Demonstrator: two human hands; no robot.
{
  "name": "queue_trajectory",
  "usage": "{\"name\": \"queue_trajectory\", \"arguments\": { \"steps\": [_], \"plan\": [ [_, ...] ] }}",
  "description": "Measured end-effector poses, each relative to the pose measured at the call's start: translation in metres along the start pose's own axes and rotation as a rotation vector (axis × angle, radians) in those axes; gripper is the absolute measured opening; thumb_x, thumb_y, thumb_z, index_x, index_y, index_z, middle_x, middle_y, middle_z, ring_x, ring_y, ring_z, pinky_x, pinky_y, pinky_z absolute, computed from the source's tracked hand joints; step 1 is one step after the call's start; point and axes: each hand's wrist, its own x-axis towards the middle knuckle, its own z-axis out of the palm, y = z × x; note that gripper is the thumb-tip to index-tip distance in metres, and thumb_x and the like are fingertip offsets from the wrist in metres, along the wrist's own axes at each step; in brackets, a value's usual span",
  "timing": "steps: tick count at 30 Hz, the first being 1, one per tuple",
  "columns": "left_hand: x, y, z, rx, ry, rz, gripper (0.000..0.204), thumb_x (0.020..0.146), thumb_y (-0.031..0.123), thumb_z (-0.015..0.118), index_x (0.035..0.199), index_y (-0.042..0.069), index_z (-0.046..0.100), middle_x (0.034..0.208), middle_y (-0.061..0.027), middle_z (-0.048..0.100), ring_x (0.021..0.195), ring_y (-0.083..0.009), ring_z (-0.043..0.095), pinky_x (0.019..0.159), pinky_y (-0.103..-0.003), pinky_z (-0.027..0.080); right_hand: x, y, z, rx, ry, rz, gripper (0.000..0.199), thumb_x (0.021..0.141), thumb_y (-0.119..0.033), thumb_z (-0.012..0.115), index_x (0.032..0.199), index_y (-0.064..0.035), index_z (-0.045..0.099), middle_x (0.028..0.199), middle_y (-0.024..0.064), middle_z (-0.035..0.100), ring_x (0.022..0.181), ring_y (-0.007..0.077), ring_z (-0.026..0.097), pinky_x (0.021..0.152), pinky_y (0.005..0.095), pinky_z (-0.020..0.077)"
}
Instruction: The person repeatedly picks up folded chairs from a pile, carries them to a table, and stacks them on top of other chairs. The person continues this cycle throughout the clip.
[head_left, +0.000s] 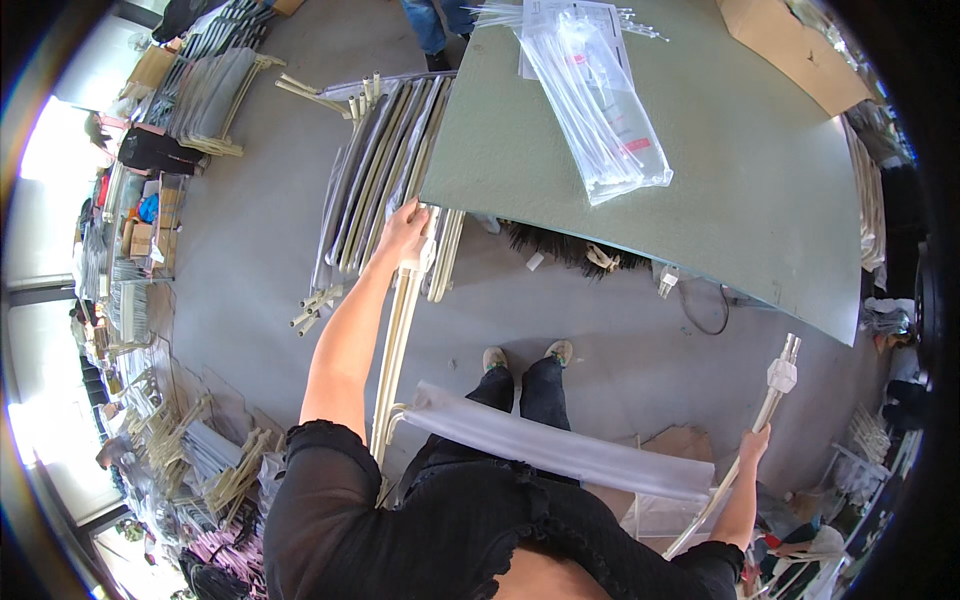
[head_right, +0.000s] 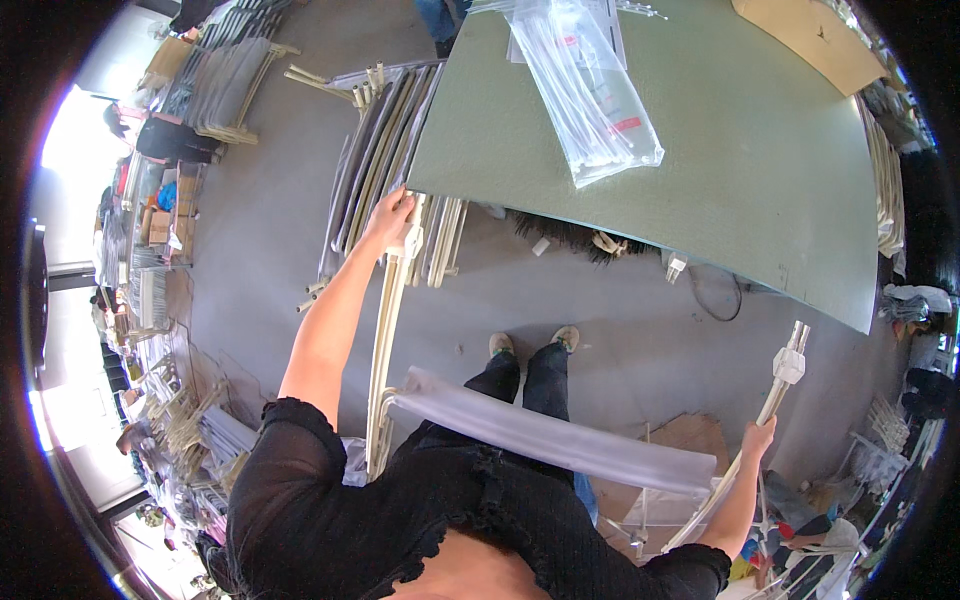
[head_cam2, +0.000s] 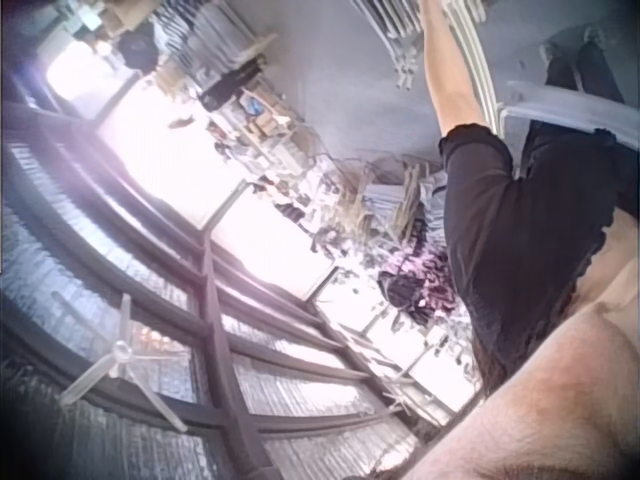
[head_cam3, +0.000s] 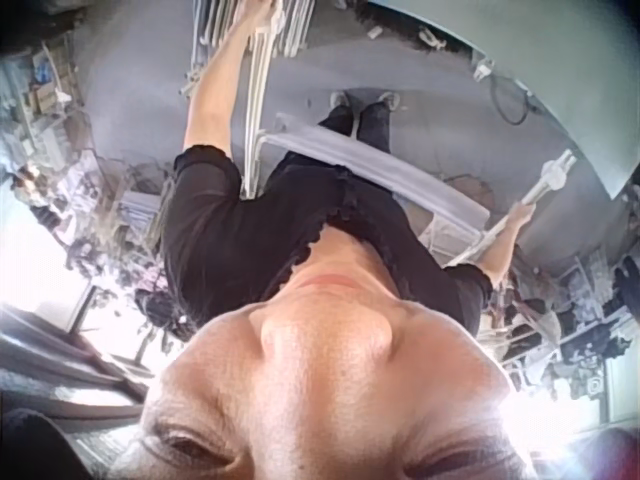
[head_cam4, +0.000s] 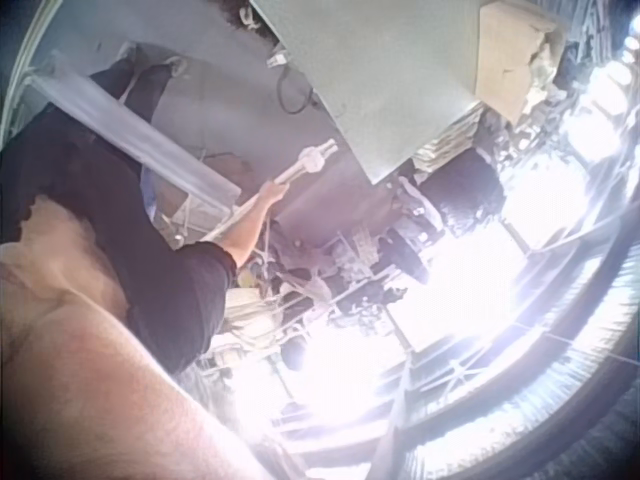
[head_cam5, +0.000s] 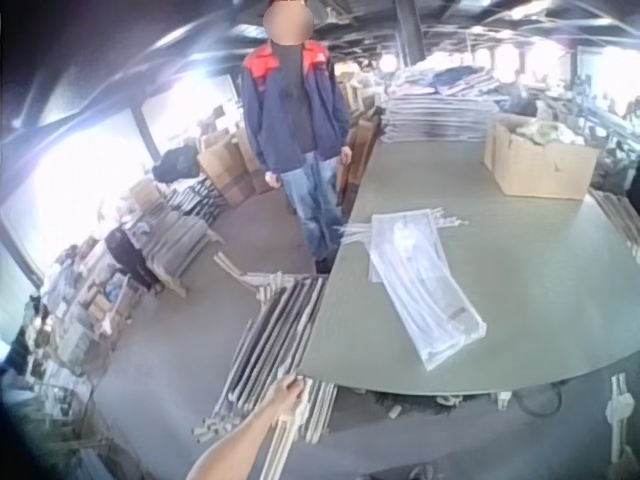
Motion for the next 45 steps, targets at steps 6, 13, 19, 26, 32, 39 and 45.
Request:
{"name": "queue_trajectory", "arguments": {
  "steps": [6, 13, 19, 26, 32, 39, 45],
  "plan": [
    [0.004, 0.002, 0.003, 0.066, -0.068, -0.052, 0.038, 0.089, 0.025, 0.052, 0.120, 0.003, 0.050, 0.084, -0.0012, 0.058, 0.069, -0.0093, 0.049, 0.067, -0.025, 0.041, -0.010, 0.017, 0.004, -0.070, 0.002, 0.050, 0.053, 0.068, -0.005, 0.055, 0.119, -0.0014, 0.043, 0.106, 0.0232, 0.056, 0.101, 0.0382, 0.053, 0.087, 0.0408, 0.0399],
    [0.013, -0.045, -0.018, 0.115, -0.060, -0.016, 0.018, 0.087, 0.025, 0.050, 0.088, 0.008, 0.053, 0.069, -0.0017, 0.053, 0.063, -0.0122, 0.050, 0.056, -0.032, 0.042, -0.009, -0.013, 0.031, 0.051, 0.093, -0.010, 0.032, 0.070, 0.003, 0.046, 0.101, -0.0003, 0.045, 0.092, 0.0260, 0.056, 0.092, 0.0444, 0.053, 0.081, 0.0458, 0.0426],
    [0.035, -0.051, -0.002, 0.169, 0.027, 0.111, 0.023, 0.088, 0.025, 0.050, 0.099, 0.006, 0.056, 0.079, -0.0043, 0.058, 0.074, -0.0125, 0.053, 0.068, -0.030, 0.043, -0.010, -0.026, 0.020, 0.007, 0.085, 0.024, 0.047, 0.072, 0.002, 0.045, 0.118, 0.0056, 0.040, 0.095, 0.0289, 0.056, 0.092, 0.0446, 0.054, 0.082, 0.0476, 0.0429],
    [0.019, -0.020, 0.006, 0.116, -0.028, 0.009, 0.034, 0.087, 0.027, 0.053, 0.111, 0.004, 0.054, 0.092, -0.0079, 0.060, 0.084, -0.0157, 0.055, 0.074, -0.030, 0.044, -0.022, -0.010, 0.018, 0.003, 0.140, 0.063, 0.047, 0.072, 0.002, 0.045, 0.118, 0.0034, 0.040, 0.099, 0.0283, 0.055, 0.095, 0.0438, 0.053, 0.083, 0.0467, 0.0429],
    [0.034, -0.024, 0.001, 0.393, -0.081, 0.151, 0.025, 0.086, 0.028, 0.047, 0.090, 0.004, 0.054, 0.080, -0.0124, 0.059, 0.077, -0.0253, 0.055, 0.069, -0.038, 0.044, -0.030, -0.005, 0.015, 0.043, 0.104, 0.020, 0.068, 0.070, -0.006, 0.059, 0.133, -0.0092, 0.033, 0.121, 0.0213, 0.049, 0.114, 0.0336, 0.046, 0.095, 0.0390, 0.0389],
    [0.024, -0.022, -0.005, 0.104, -0.173, 0.014, 0.041, 0.091, 0.023, 0.046, 0.126, 0.002, 0.042, 0.088, -0.0061, 0.054, 0.079, -0.0141, 0.049, 0.069, -0.029, 0.041, -0.038, -0.048, -0.010, -0.041, 0.037, 0.131, 0.027, 0.072, -0.007, 0.049, 0.098, -0.0042, 0.044, 0.094, 0.0274, 0.058, 0.094, 0.0440, 0.054, 0.080, 0.0485, 0.0434],
    [0.026, -0.012, -0.004, -0.046, -0.192, -0.082, 0.040, 0.093, 0.022, 0.046, 0.128, 0.004, 0.041, 0.112, -0.0058, 0.054, 0.098, -0.0140, 0.051, 0.083, -0.027, 0.040, -0.043, -0.054, -0.016, -0.053, 0.006, 0.167, 0.022, 0.072, -0.006, 0.049, 0.093, -0.0025, 0.043, 0.093, 0.0264, 0.059, 0.093, 0.0438, 0.055, 0.081, 0.0485, 0.0432]
  ]
}}
